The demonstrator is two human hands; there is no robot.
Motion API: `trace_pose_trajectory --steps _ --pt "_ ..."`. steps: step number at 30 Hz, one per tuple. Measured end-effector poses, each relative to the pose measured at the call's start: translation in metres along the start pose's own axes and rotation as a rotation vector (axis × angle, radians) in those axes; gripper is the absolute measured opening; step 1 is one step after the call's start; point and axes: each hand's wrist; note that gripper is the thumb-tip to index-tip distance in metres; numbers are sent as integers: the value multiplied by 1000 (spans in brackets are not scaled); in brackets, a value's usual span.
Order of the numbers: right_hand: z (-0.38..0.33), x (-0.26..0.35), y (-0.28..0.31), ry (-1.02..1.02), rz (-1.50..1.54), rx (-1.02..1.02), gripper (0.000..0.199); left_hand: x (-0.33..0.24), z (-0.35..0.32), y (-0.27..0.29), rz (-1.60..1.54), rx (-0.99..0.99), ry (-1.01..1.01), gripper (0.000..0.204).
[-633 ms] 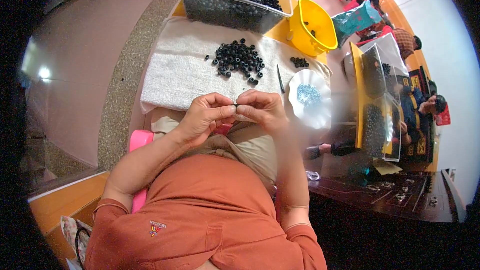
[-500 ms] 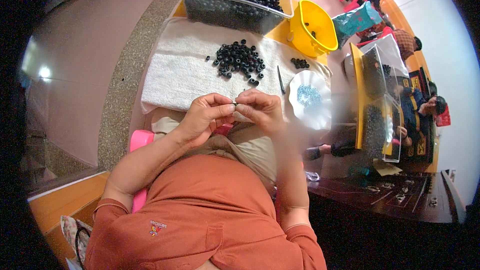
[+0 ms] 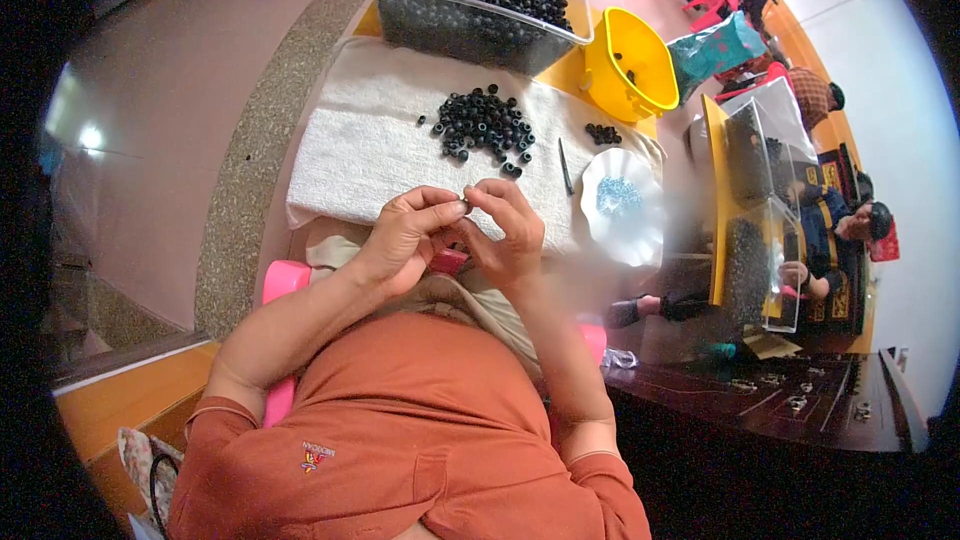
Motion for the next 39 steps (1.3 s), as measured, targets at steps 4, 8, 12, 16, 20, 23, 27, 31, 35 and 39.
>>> trace_pose_trajectory --steps 4,8,12,16,20,23,27,31,35,39 --pt "-4 10 -5 -89 -14 -54 41 -1 -2 -1 23 25 -24 11" --pt "-15 2 -18 -146 160 -105 38 3 -3 -3 13 40 -62 12" --pt "-21 4 -21 -284 451 -95 34 1 -7 -7 62 12 -67 12" --pt "-18 8 -21 -341 539 -102 29 1 -5 -8 71 23 -73 11" --pt "-18 4 -22 -230 339 -120 33 3 -1 -1 61 -4 -62 10" --pt "-13 8 -16 -69 -51 -140 41 3 0 0 91 4 -55 10" --pt "-11 6 -16 -36 -115 -250 47 4 1 0 108 -9 -51 10" --pt "-9 3 -9 9 -135 -226 47 4 -2 -4 132 -22 -17 8" --pt "-6 5 -4 39 -173 -184 44 6 -2 -6 190 -23 -25 8" --pt "-10 1 -4 4 -150 -162 46 4 -2 -7 226 -17 -27 8"
Point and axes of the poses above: each hand's wrist, its own z-axis towards the middle knuckle, its own y-axis out of the back of the hand, x = y × z, and after that the axes turned 15 degrees about -z, right-handed
